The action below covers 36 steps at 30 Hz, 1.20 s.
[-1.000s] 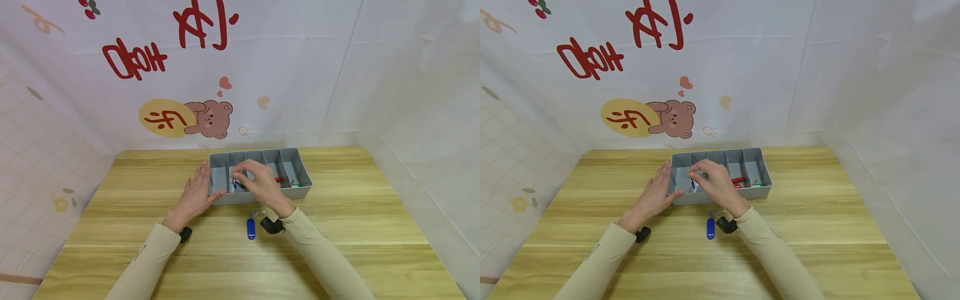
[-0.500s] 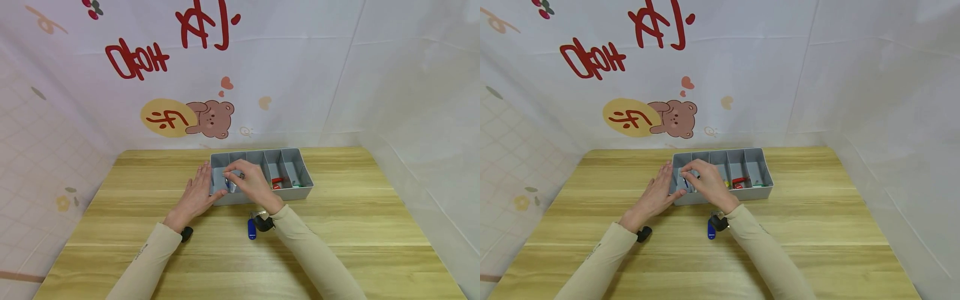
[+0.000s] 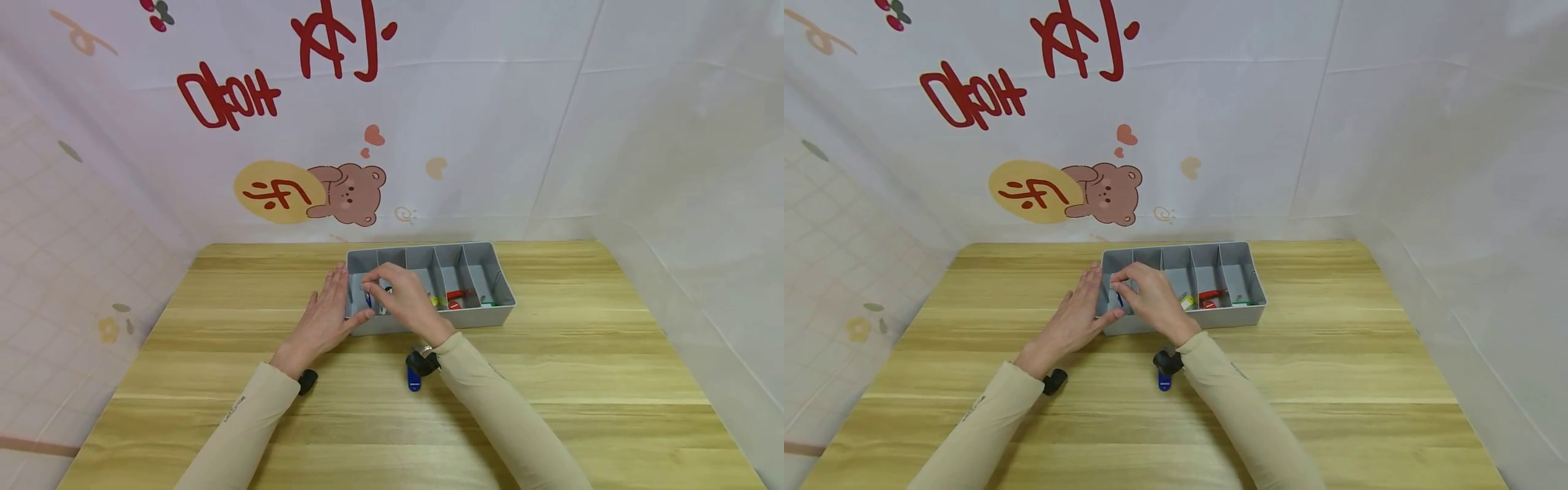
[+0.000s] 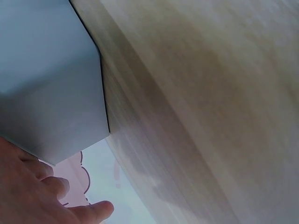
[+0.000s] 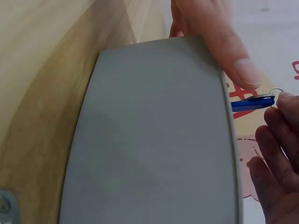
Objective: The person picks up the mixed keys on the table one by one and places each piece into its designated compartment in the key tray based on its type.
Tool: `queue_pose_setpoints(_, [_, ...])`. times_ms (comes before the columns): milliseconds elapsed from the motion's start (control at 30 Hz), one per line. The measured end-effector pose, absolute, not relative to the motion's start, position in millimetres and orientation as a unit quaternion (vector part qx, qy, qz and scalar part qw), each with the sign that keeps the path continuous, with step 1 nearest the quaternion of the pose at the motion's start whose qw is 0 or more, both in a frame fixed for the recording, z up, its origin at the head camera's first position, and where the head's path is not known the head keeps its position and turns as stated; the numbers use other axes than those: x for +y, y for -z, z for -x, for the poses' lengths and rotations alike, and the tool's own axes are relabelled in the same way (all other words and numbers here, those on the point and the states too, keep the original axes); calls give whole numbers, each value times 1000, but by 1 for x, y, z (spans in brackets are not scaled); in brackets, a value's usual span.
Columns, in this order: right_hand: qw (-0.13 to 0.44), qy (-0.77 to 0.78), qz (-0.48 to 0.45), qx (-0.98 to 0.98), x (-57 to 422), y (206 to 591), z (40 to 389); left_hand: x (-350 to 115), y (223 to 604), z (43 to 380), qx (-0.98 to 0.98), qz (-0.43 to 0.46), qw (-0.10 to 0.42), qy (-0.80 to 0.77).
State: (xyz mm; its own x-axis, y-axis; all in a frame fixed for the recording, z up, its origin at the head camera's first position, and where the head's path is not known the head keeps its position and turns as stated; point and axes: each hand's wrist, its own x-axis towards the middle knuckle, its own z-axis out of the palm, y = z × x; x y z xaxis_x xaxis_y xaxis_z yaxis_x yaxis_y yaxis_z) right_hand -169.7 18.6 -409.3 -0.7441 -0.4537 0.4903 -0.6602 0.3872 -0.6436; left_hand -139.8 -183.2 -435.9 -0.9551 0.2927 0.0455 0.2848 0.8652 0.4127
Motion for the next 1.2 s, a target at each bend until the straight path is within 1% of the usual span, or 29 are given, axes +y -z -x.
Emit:
queue_pose_setpoints(500, [88,-412,-315,-850,17,417,185,-182,435,140,968,-154,10,-200])
queue_pose_setpoints(733, [43,-414,-303,-857,20,419,186,-182,435,140,968,-152,7,-199])
queue_pose_setpoints(900, [22,-421,-305,-854,30,417,182,-182,437,141,967,-152,9,-203])
queue_pose_setpoints(1000, [21,-439,-314,-842,39,413,177,-182,437,141,967,-153,9,-203])
queue_pose_setpoints(1200, [50,-453,-334,-825,58,404,163,-182,438,143,968,-151,9,-202])
